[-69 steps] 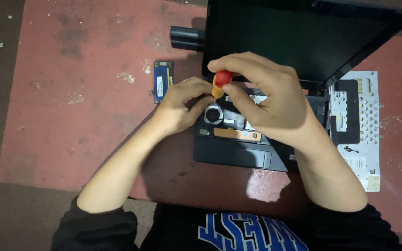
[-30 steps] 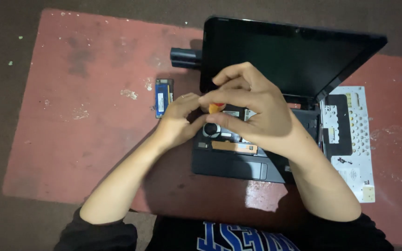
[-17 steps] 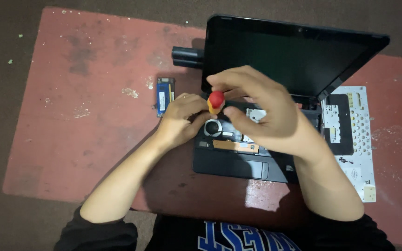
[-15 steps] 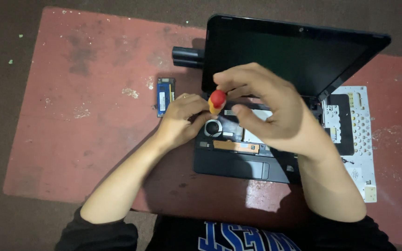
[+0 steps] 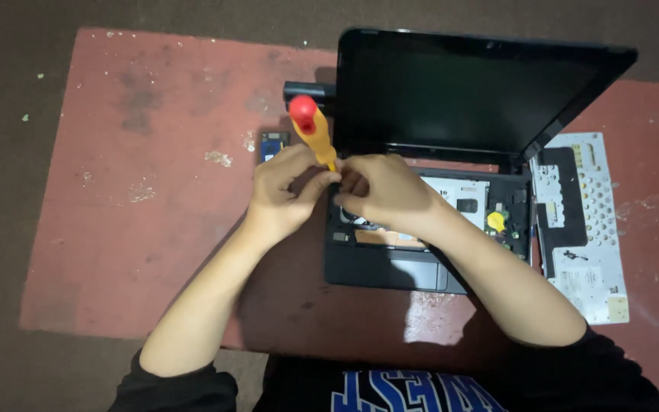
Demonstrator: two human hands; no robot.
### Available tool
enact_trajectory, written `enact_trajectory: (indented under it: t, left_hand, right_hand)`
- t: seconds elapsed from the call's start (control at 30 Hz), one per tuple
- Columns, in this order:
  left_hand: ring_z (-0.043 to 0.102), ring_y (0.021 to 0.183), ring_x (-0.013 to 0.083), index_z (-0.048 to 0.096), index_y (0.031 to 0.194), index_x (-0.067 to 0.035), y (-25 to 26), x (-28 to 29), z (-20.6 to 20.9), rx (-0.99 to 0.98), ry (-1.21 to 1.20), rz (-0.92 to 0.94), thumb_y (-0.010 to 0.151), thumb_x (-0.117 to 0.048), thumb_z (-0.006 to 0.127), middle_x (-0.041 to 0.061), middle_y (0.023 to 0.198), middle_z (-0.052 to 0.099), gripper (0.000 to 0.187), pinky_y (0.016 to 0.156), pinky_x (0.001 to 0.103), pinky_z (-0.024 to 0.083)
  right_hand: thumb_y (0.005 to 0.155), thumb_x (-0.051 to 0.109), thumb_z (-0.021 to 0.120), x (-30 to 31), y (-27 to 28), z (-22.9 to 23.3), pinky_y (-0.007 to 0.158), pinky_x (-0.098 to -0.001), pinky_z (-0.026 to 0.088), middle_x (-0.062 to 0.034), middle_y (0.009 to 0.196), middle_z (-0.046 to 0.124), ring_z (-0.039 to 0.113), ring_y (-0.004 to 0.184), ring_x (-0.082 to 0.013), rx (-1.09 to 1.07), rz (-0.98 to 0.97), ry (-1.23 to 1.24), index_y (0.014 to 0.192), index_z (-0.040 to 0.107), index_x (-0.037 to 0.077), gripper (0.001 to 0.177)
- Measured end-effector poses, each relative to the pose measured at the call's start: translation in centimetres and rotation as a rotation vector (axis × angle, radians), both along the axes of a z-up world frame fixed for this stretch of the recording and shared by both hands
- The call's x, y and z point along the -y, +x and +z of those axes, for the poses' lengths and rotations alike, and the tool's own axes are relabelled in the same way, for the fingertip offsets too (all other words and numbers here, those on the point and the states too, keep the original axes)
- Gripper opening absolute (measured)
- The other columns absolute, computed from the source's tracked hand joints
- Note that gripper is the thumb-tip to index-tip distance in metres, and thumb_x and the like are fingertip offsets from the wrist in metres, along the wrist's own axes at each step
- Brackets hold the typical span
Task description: Disassembling a laptop by removing screws and internal components using a screwdriver
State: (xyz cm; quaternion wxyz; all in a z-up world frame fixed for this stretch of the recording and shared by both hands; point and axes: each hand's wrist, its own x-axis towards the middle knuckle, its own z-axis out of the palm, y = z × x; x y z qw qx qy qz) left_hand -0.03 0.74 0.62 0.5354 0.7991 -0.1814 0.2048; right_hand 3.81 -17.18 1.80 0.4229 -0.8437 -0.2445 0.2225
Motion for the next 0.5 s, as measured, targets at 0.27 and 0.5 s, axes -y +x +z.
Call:
enact_trajectory:
  t: [0.27, 0.5]
  left_hand:
    - [0.066, 0.075, 0.0303, 0.069, 0.090, -0.003, -0.7, -2.2, -1.1, -0.145, -0.125, 0.374, 0.089, -0.012, 0.077, 0.017, 0.085, 0.067, 0.013, 0.060, 0.040, 0.055]
    - [0.061, 0.095, 0.0289, 0.064, 0.102, 0.007, -0.2, -2.1, -0.7, 0.133, 0.067, 0.361, 0.106, -0.004, 0.058, 0.020, 0.107, 0.065, 0.013, 0.086, 0.038, 0.050]
  right_hand:
    - [0.085, 0.017, 0.063, -0.8, -0.9, 0.7, 0.072, -0.0432, 0.055, -0.0149, 0.078, 0.073, 0.071, 0.082, -0.0369, 0.096, 0.077, -0.059, 0.090, 0.074, 0.007, 0.016]
    - [0.099, 0.030, 0.035, 7.6, -6.6, 10.8, 0.084, -0.0339, 0.059, -0.0055, 0.118, 0.072, 0.071, 0.106, -0.0208, 0.067, -0.013, 0.012, 0.125, 0.061, 0.012, 0.041]
